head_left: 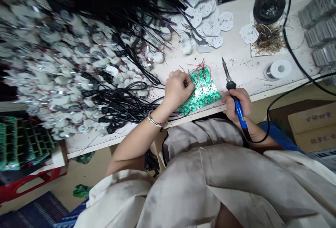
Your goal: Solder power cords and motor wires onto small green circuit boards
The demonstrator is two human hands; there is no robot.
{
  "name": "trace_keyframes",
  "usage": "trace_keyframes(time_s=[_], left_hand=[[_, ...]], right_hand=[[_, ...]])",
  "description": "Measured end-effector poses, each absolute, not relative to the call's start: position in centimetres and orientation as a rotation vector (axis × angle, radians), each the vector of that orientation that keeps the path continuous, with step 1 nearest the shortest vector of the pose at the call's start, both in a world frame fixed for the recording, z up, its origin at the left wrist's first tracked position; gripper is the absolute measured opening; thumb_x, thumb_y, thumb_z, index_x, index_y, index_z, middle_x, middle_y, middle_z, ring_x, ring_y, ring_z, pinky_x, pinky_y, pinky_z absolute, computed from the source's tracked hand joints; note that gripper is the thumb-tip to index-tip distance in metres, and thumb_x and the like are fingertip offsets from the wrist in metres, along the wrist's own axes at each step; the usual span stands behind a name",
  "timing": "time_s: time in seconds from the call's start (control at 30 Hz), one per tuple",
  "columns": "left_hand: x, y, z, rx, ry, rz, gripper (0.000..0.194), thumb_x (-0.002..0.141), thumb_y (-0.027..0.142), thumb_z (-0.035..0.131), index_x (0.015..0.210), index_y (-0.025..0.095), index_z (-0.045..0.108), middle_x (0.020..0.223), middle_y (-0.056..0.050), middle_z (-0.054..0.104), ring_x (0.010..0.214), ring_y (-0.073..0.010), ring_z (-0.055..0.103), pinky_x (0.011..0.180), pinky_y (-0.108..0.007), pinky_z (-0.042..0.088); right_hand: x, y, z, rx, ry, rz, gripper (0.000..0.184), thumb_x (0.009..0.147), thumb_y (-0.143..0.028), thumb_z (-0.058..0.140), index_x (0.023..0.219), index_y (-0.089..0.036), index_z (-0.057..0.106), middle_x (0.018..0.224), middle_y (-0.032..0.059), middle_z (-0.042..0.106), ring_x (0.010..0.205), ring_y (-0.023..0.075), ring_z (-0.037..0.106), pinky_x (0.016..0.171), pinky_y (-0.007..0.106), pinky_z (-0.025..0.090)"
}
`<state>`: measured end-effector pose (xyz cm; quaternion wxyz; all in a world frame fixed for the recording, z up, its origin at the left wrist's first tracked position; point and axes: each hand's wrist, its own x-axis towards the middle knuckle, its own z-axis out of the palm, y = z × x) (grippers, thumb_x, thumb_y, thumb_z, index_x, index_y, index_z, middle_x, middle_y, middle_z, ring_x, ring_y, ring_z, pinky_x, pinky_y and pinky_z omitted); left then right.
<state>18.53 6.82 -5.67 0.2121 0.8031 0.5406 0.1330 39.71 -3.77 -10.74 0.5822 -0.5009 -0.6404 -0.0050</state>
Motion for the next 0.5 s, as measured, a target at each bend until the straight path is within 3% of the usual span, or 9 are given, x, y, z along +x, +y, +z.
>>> trace_keyframes(time_s=[0.17, 0.3, 0.37, 0.5], left_hand=[[16.1, 10.5, -2.3, 2.267, 1.255, 0.163, 0.010, 0.088, 0.026, 0.060, 0.085, 0.019, 0.067, 0.085, -0.004, 0.065, 0.082, -0.0198, 0.056, 0.081, -0.037, 0.046], [12.9, 17.8, -0.2, 2.420, 1.840, 0.205, 0.009, 0.097, 0.028, 0.061, 0.098, 0.022, 0.068, 0.107, -0.006, 0.061, 0.101, -0.0229, 0.044, 0.093, -0.047, 0.038], [11.6, 21.1, -0.2, 2.563, 2.057, 0.037, 0.019, 0.104, 0.039, 0.053, 0.110, 0.027, 0.066, 0.121, -0.004, 0.053, 0.115, -0.0243, 0.033, 0.102, -0.057, 0.030], [10.2, 24.1, -1.2, 2.758, 1.605, -0.172, 0.045, 0.107, 0.062, 0.031, 0.113, 0.030, 0.063, 0.128, 0.000, 0.050, 0.123, -0.0215, 0.025, 0.109, -0.054, 0.026]], right_hand=[[39.8, -3.7, -10.8, -1.140, -1.499, -0.026, 0.032, 0.091, -0.024, 0.060, 0.122, -0.023, 0.062, 0.062, -0.0022, 0.065, 0.068, 0.0198, 0.071, 0.066, 0.035, 0.060], [39.6, -3.6, -10.7, -1.146, -1.503, -0.053, 0.030, 0.092, -0.024, 0.058, 0.121, -0.024, 0.062, 0.064, -0.0021, 0.067, 0.063, 0.0187, 0.070, 0.063, 0.033, 0.060], [39.5, -3.5, -10.5, -1.140, -1.505, -0.075, 0.030, 0.091, -0.023, 0.058, 0.120, -0.024, 0.062, 0.061, -0.0024, 0.065, 0.064, 0.0188, 0.069, 0.064, 0.033, 0.061], [39.5, -3.4, -10.2, -1.147, -1.527, -0.103, 0.030, 0.091, -0.021, 0.058, 0.121, -0.023, 0.062, 0.062, -0.0017, 0.067, 0.066, 0.0192, 0.069, 0.066, 0.033, 0.061]])
